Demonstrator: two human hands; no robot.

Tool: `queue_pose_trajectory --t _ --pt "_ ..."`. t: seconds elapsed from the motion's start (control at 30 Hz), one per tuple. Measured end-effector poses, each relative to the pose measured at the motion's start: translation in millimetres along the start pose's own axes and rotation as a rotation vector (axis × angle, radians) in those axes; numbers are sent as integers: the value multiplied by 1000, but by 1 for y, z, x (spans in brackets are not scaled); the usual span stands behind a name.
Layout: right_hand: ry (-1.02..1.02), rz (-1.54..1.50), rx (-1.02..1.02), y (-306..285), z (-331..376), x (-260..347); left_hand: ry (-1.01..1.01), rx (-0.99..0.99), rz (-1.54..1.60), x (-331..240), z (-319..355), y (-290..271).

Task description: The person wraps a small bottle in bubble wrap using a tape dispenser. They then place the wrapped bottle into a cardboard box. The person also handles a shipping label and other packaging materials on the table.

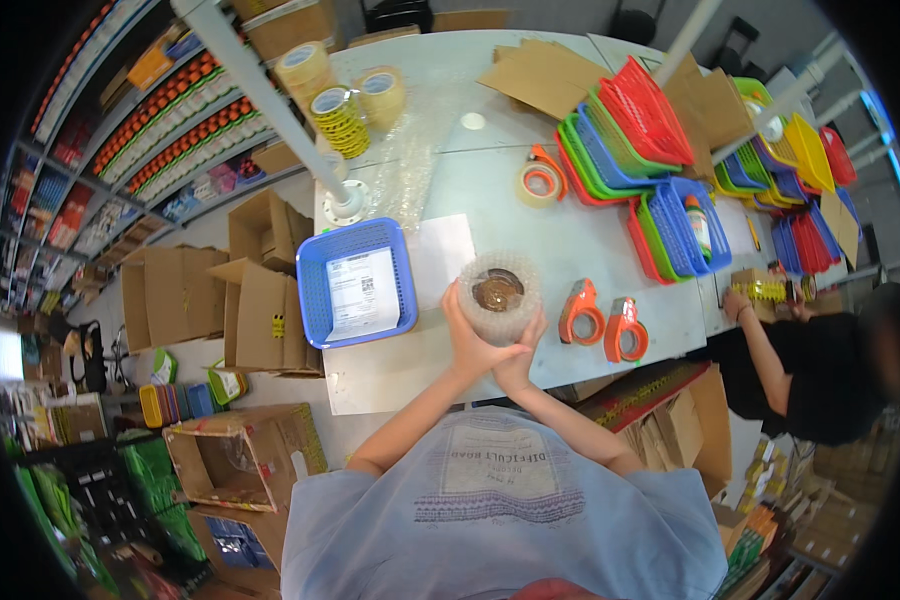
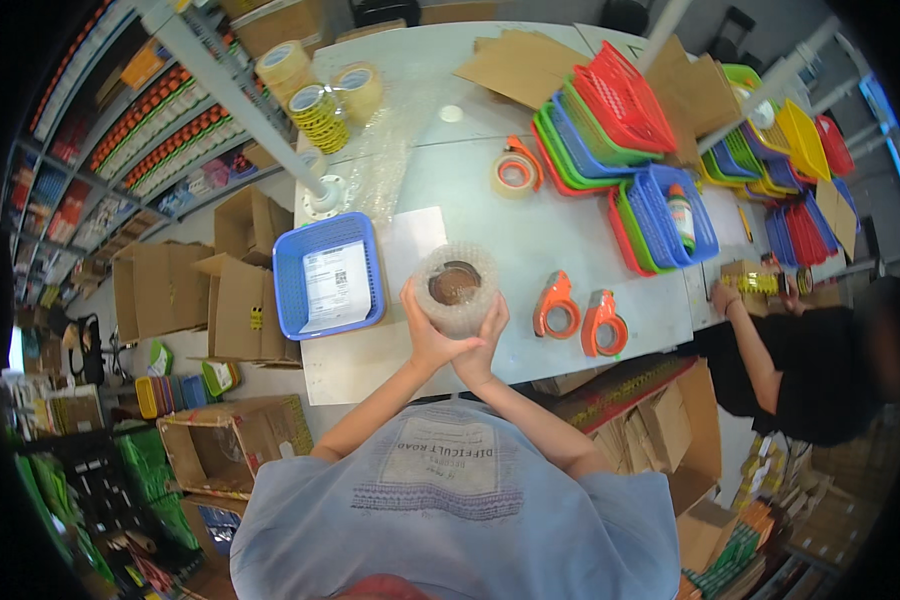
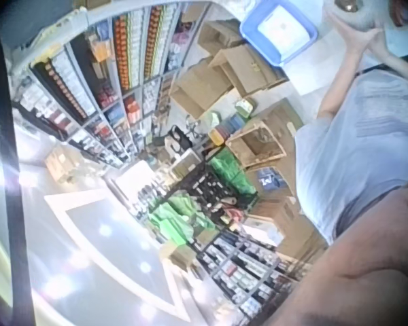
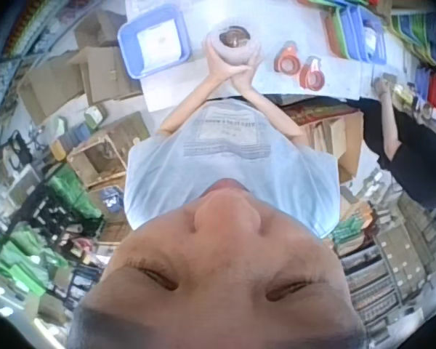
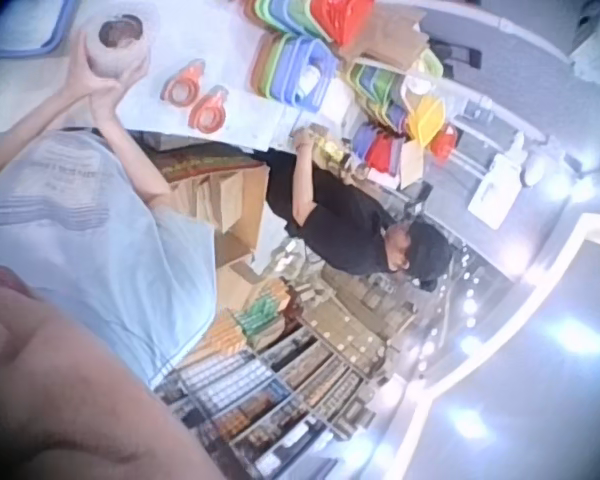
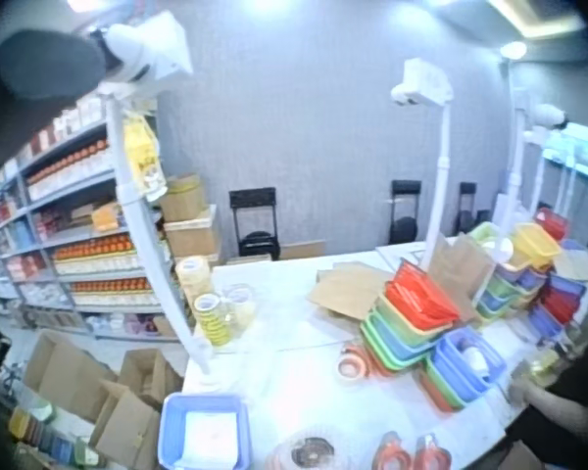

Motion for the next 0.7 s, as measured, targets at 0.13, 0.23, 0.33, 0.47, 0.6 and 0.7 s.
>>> queue_pose_trajectory --t 0.13,0.23,0.33,0.47,0.6,0.7 --pt "-41 12 22 -8 6 6 -108 -34 243 8 4 13" --pt "-139 27 104 -20 23 20 -109 -95 190 -5 12 6" --pt "-189 24 292 -18 29 23 -261 -271 362 10 11 -7" --pt "-97 77 279 -39 18 -18 -53 -187 24 4 7 -24" --pt "136 830 98 -27 17 -106 64 -163 46 -9 17 -22" --pt "210 1066 104 -17 17 -142 117 -161 110 -16 29 -22"
Point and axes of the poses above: each hand's wrist, its own z-axis away from the middle knuckle, its own y-axis out of the palm, x = y × z, the point moved 10 cm from there along -z, towards the middle knuckle, and after that the axes turned 13 degrees about z, right-handed, at the moved point
